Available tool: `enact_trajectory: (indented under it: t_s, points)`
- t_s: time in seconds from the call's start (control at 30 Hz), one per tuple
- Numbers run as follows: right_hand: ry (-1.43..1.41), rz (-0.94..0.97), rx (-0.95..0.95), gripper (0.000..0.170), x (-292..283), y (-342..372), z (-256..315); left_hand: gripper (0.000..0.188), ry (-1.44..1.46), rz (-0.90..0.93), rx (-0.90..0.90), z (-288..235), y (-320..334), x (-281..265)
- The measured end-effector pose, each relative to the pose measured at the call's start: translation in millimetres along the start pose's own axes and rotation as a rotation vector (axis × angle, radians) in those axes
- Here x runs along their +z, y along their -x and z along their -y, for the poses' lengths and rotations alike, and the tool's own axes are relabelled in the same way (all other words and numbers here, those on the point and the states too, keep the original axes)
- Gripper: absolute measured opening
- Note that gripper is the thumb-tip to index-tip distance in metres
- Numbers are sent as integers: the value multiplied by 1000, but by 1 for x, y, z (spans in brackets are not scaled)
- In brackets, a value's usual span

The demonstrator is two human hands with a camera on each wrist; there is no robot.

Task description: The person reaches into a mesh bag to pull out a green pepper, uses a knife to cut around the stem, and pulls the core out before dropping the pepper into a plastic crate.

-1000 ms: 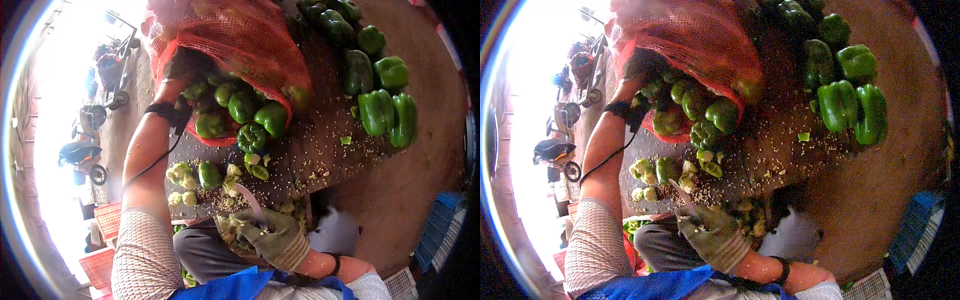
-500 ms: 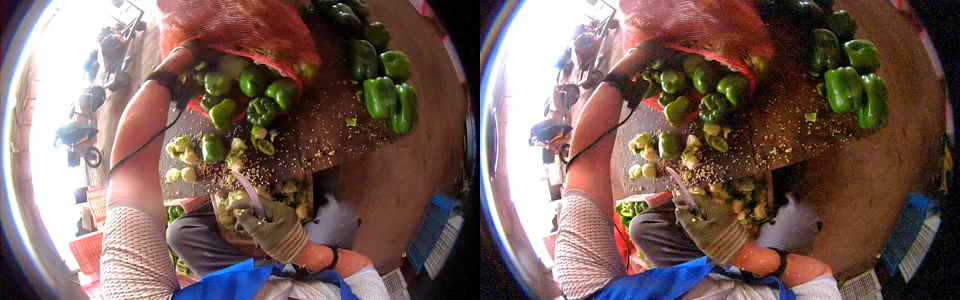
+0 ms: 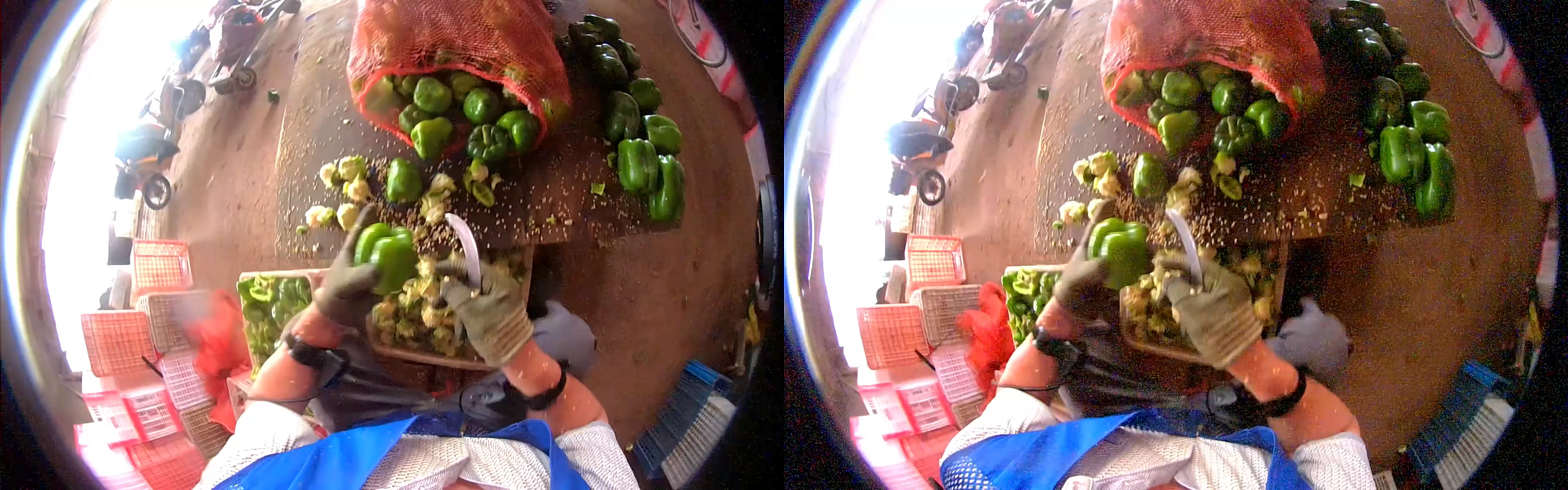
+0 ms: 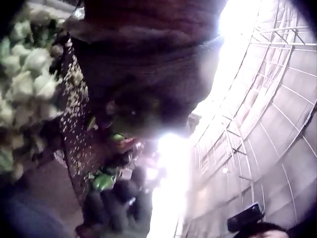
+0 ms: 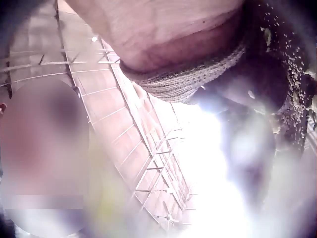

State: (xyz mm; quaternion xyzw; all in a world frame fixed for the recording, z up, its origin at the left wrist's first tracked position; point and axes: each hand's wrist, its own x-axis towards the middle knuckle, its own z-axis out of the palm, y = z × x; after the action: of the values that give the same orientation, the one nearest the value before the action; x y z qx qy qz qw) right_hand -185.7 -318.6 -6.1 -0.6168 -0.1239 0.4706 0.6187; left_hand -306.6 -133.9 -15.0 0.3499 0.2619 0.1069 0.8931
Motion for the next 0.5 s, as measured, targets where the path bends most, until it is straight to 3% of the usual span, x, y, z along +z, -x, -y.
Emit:
enact_trajectory:
  t_s: [0.1, 0.2, 0.23, 0.33, 0.37, 0.5]
  points:
    - [329, -194, -241, 18, 10, -7, -17, 99, -286, 59, 48, 21, 2, 16]
    - [52, -273, -259, 13, 9, -6, -12, 91, -456, 175, 8, 11, 2, 31]
    - [95, -339, -224, 14, 10, -10, -16, 84, -448, 165, -37, 11, 1, 31]
    - [217, -427, -366, 13, 17, -15, -14, 81, -542, 177, 30, 26, -6, 9]
    - [211, -405, -246, 17, 17, -25, -23, 87, -587, 104, 61, 29, -9, 11]
    - [216, -344, -428, 25, 31, -39, -25, 95, -289, 13, 261, 25, -22, 21]
